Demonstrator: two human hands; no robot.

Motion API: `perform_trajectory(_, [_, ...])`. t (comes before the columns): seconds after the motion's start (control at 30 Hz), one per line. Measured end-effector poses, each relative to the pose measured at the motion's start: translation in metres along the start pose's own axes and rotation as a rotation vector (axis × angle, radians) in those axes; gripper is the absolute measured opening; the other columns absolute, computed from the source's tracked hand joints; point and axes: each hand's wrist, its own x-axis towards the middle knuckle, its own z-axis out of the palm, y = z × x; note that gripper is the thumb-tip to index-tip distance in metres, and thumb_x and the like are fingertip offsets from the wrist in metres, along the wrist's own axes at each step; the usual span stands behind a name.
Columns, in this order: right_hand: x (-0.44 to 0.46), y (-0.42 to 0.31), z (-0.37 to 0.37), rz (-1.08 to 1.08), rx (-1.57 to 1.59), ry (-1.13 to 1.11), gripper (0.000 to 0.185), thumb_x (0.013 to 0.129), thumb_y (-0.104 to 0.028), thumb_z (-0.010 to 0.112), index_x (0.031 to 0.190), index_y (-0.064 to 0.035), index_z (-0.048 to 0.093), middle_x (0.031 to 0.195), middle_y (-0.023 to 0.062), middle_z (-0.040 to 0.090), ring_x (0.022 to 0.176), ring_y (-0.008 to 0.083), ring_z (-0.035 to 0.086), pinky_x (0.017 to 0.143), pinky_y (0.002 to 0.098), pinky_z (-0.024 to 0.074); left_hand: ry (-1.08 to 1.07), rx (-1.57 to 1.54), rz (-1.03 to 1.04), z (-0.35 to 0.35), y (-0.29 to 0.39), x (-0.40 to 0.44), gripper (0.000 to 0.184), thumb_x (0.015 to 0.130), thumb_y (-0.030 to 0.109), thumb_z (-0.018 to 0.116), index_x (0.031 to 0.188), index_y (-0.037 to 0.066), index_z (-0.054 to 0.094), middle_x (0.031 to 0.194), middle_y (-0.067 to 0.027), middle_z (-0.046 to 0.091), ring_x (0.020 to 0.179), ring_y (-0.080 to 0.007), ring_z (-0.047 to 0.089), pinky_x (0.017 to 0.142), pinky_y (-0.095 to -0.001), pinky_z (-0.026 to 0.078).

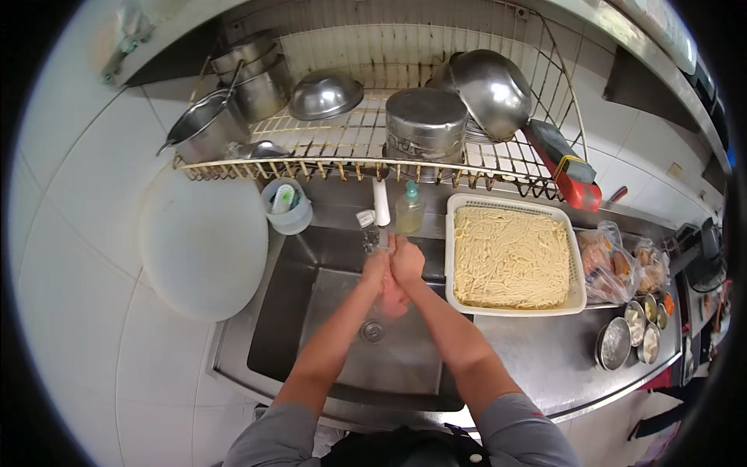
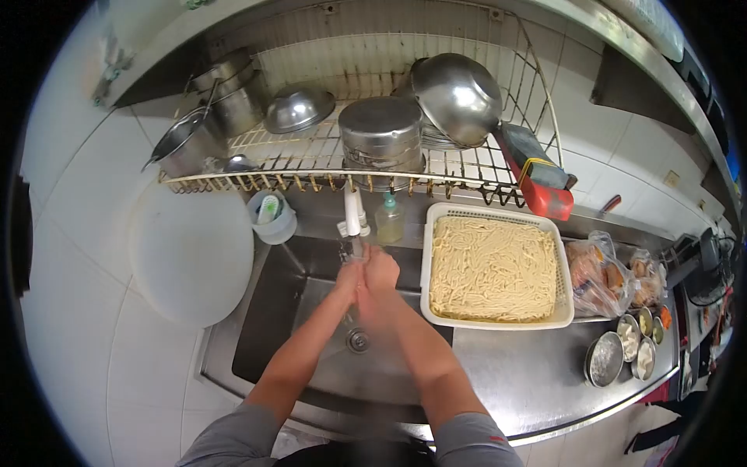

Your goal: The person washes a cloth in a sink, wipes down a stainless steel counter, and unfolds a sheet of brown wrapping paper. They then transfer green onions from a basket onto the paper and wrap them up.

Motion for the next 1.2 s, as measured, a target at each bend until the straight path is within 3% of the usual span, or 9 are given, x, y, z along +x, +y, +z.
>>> perform_trajectory(0.1, [-0.022, 0.001, 0.029, -0.177, -0.076, 0.014, 0.040, 0.096, -0.041, 0.043, 0.097, -0.0086, 0.068, 0.078, 0.0221, 0.066, 0.073, 0.0406, 0.066, 0.070, 0.0516, 0.0519, 0.057, 0.206, -0.013, -0.002, 0.021, -0.031, 0.036, 0.097, 0.031, 0.047, 0.116, 0.002, 0.058, 0.108, -0.0087, 0.063, 0.094, -0.0230, 0.064, 0.080, -0.0381, 0.053])
perform_trajectory(0.2, [-0.019, -0.006, 0.006, -0.247, -0.077, 0.012, 0.042, 0.096, -0.042, 0.043, 0.096, -0.0069, 0.067, 0.077, 0.0227, 0.066, 0.074, 0.0414, 0.065, 0.070, 0.0517, 0.0517, 0.071, 1.796, 0.509, -0.005, 0.036, -0.040, 0.040, 0.096, 0.034, 0.052, 0.118, 0.001, 0.057, 0.109, -0.0071, 0.062, 0.094, -0.0212, 0.063, 0.080, -0.0361, 0.052])
perform_trajectory(0.27, [0.014, 0.006, -0.012, -0.189, -0.055, -0.026, 0.042, 0.096, -0.042, 0.045, 0.096, -0.0044, 0.064, 0.075, 0.0216, 0.066, 0.071, 0.0404, 0.065, 0.068, 0.0507, 0.0521, -0.230, 0.168, 0.018, 0.013, 0.062, -0.082, 0.045, 0.088, 0.037, 0.067, 0.115, 0.002, 0.061, 0.099, -0.0058, 0.065, 0.088, -0.0163, 0.061, 0.078, -0.0304, 0.050])
perform_trajectory(0.37, [0.037, -0.003, -0.052, -0.117, 0.185, -0.262, 0.031, 0.089, -0.034, 0.062, 0.097, -0.0048, 0.062, 0.081, 0.0173, 0.067, 0.073, 0.0335, 0.066, 0.069, 0.0428, 0.0515, -0.520, 1.179, 0.352, -0.027, 0.081, -0.069, 0.046, 0.086, 0.032, 0.070, 0.118, 0.001, 0.058, 0.096, -0.0049, 0.064, 0.090, -0.0141, 0.060, 0.078, -0.0327, 0.050])
perform_trajectory(0.63, [0.047, 0.002, -0.085, -0.405, -0.090, -0.848, 0.049, 0.082, -0.038, 0.074, 0.117, -0.0069, 0.060, 0.077, 0.0057, 0.067, 0.044, 0.0149, 0.053, 0.041, 0.0302, 0.0434, -0.388, 1.345, -0.083, -0.069, 0.148, -0.048, 0.038, 0.091, 0.029, 0.065, 0.116, 0.000, 0.059, 0.091, -0.0042, 0.065, 0.082, -0.0107, 0.060, 0.072, -0.0272, 0.049])
perform_trajectory(0.97, [0.003, 0.005, 0.047, -0.242, 0.555, 0.081, 0.034, 0.091, -0.036, 0.060, 0.093, -0.0028, 0.067, 0.082, 0.0116, 0.068, 0.069, 0.0225, 0.066, 0.062, 0.0399, 0.0529, -0.233, -0.207, -0.073, -0.043, 0.025, 0.027, 0.054, 0.099, 0.053, 0.035, 0.129, 0.012, 0.052, 0.120, -0.0096, 0.060, 0.101, -0.0260, 0.063, 0.090, -0.0410, 0.051])
perform_trajectory(1.1, [-0.021, -0.008, 0.044, -0.345, -0.029, 0.117, 0.038, 0.091, -0.041, 0.053, 0.106, -0.0072, 0.065, 0.090, 0.0198, 0.068, 0.079, 0.0362, 0.067, 0.065, 0.0468, 0.0528, -1.121, -0.300, -0.275, -0.018, 0.037, -0.012, 0.044, 0.096, 0.046, 0.043, 0.115, 0.009, 0.057, 0.103, -0.0123, 0.062, 0.101, -0.0274, 0.062, 0.082, -0.0431, 0.052])
perform_trajectory(1.17, [-0.009, -0.002, 0.010, -0.055, -0.008, 0.081, 0.042, 0.096, -0.038, 0.049, 0.087, -0.0014, 0.067, 0.078, 0.0213, 0.068, 0.072, 0.0392, 0.066, 0.066, 0.0485, 0.0524, 0.130, 0.546, -0.045, -0.017, 0.022, 0.000, 0.050, 0.094, 0.050, 0.048, 0.108, 0.003, 0.059, 0.101, -0.0114, 0.063, 0.092, -0.0254, 0.062, 0.078, -0.0384, 0.050])
perform_trajectory(1.2, [-0.014, -0.009, 0.009, -0.042, -0.045, 0.087, 0.049, 0.097, -0.040, 0.041, 0.084, -0.0011, 0.068, 0.076, 0.0258, 0.065, 0.074, 0.0459, 0.063, 0.067, 0.0528, 0.0509, 0.029, 0.158, -0.123, -0.015, 0.017, -0.008, 0.052, 0.093, 0.051, 0.050, 0.106, 0.002, 0.059, 0.096, -0.0108, 0.061, 0.089, -0.0238, 0.060, 0.078, -0.0372, 0.049])
